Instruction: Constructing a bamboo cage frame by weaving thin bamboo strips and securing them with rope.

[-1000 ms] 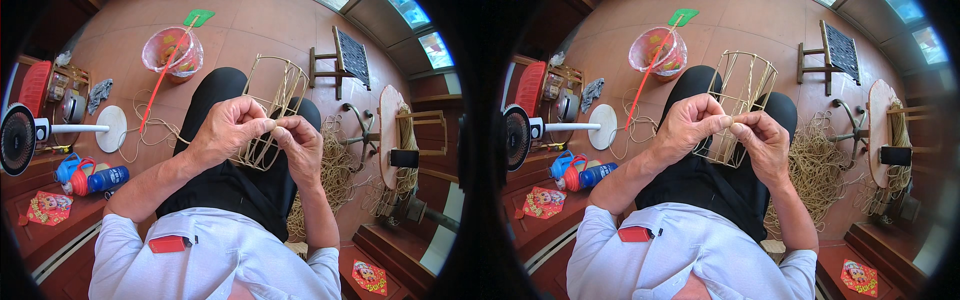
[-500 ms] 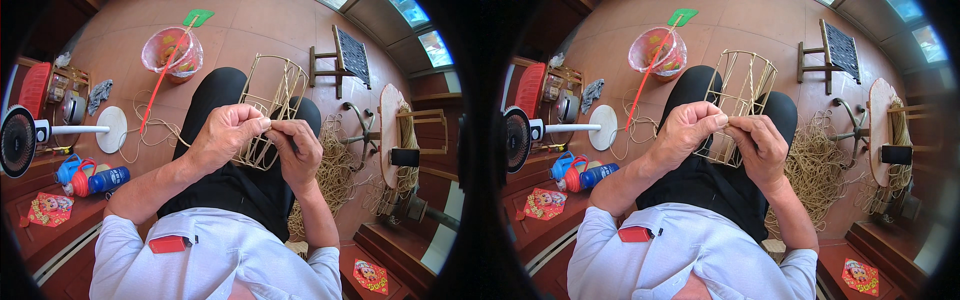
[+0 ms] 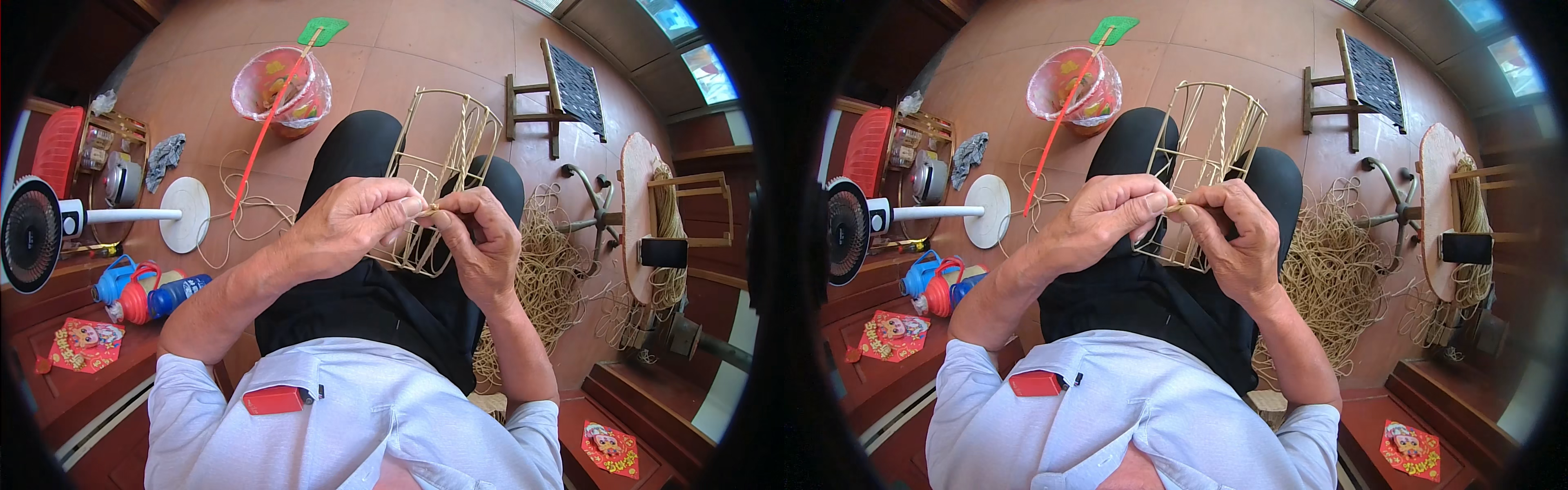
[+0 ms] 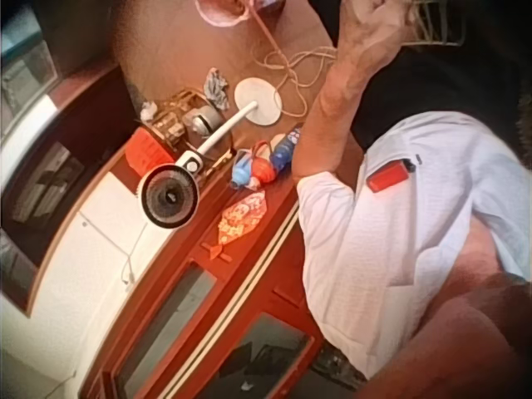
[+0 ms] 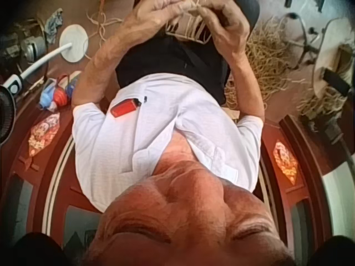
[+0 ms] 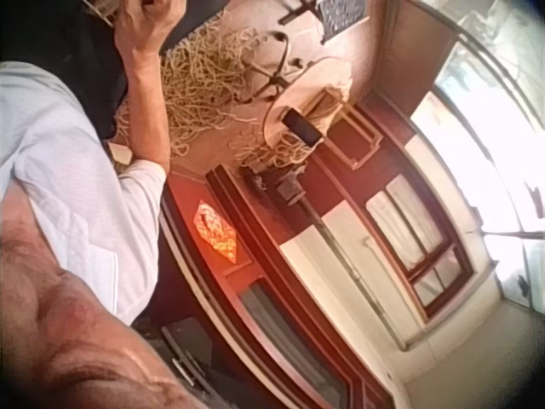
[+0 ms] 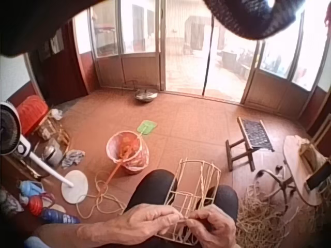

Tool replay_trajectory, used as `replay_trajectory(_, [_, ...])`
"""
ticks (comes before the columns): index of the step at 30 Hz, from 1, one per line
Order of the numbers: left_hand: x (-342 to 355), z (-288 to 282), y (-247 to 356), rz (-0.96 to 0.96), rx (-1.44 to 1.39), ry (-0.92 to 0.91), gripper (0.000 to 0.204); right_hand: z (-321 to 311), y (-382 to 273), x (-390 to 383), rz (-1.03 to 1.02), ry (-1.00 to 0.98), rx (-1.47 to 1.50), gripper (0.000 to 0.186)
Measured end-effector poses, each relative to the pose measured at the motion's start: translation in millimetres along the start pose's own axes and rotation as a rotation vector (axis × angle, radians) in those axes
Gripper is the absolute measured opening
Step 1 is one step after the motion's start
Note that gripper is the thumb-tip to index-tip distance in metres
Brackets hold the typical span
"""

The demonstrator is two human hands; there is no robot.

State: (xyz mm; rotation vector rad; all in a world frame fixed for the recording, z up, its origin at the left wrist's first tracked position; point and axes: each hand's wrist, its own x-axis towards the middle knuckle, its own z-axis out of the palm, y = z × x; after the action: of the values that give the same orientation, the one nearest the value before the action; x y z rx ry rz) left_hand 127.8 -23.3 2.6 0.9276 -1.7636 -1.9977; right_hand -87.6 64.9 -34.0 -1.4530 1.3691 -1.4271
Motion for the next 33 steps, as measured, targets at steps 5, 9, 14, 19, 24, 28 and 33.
replay_trajectory(5, [2.4, -6.5, 6.7, -0.070, -0.024, -0.099, 0.032, -5.3, -3.0, 4.9, -0.123, -0.056, -0.111, 0.008])
replay_trajectory(9, [-1.1, -5.9, 11.8, 0.123, 0.234, 0.028, 0.022, -7.9, -7.9, 8.5, -0.106, -0.119, -0.186, 0.009])
replay_trajectory(14, [-2.8, -4.3, 5.4, 0.639, 0.807, 0.258, 0.008, -2.9, -7.8, 8.2, 0.023, -0.159, -0.096, 0.010])
replay_trajectory(19, [-5.3, -5.0, 3.5, 0.877, 1.152, 0.334, 0.024, -2.7, -14.4, 10.0, 0.057, -0.176, -0.084, 0.010])
replay_trajectory(24, [-6.2, 6.8, -9.2, 0.786, 0.935, 0.409, 0.023, -2.1, -20.0, 12.6, 0.068, -0.201, -0.111, 0.010])
replay_trajectory(28, [-10.2, 8.6, -9.3, 0.662, 0.843, 0.405, 0.022, -1.6, -15.9, 10.8, 0.076, -0.195, -0.087, 0.011])
replay_trajectory(33, [-15.7, 9.4, -10.4, 0.739, 1.053, 0.437, 0.022, -2.1, -18.1, 12.3, 0.062, -0.224, -0.081, 0.012])
